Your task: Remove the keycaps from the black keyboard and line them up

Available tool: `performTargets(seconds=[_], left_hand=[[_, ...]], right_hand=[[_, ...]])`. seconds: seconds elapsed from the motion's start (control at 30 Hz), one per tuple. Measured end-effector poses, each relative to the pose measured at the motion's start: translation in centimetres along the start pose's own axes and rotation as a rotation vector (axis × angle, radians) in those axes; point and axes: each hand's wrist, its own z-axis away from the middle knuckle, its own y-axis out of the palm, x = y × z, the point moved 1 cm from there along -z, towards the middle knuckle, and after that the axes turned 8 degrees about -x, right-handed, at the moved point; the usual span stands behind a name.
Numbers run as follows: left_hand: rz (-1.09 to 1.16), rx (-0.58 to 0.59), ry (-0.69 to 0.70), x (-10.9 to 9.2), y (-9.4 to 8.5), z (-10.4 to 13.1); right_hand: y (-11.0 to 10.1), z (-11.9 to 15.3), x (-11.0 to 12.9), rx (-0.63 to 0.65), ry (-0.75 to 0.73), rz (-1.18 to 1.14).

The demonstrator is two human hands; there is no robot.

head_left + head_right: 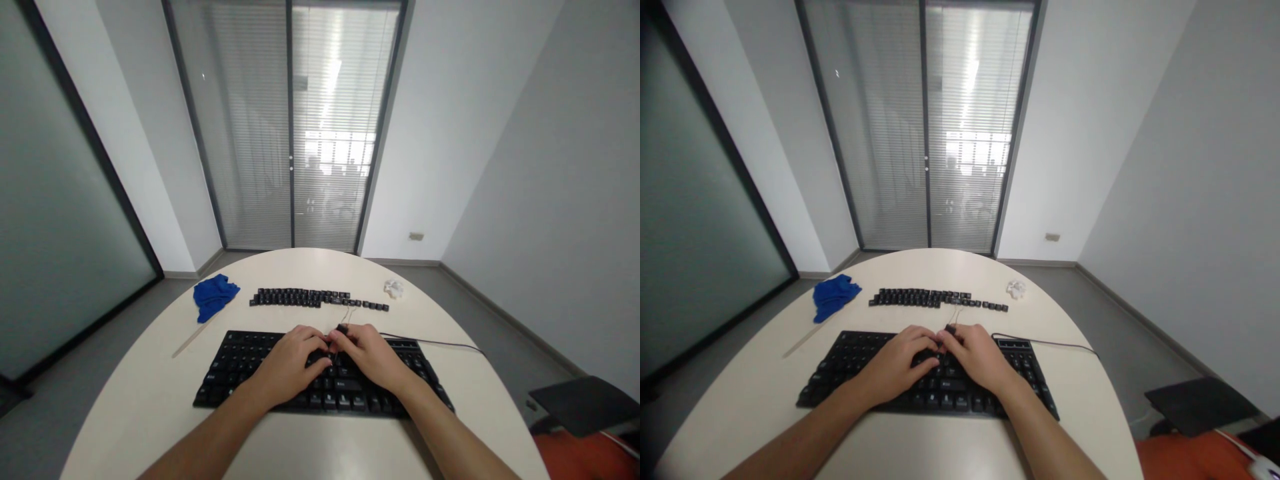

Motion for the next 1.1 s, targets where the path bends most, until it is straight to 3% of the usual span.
performTargets(seconds=[0.37, 0.73, 0.97, 1.1], left_hand=[[0.069, 0.034, -0.054, 0.5, 0.2, 0.2], [0.065, 0.014, -0.085, 0.4, 0.1, 0.1], [0.067, 0.001, -0.094, 0.7, 0.3, 0.0], [0.057, 0.008, -0.084, 0.8, 0.3, 0.1]], right_hand=[[-0.5, 0.0, 0.3, 0.034, -0.029, 0.011], [0.2, -0.3, -0.6, 0.015, -0.012, -0.173], [0.7, -0.4, -1.1, -0.038, 0.01, -0.151], [0.7, -0.3, -1.1, -0.006, 0.017, -0.134]])
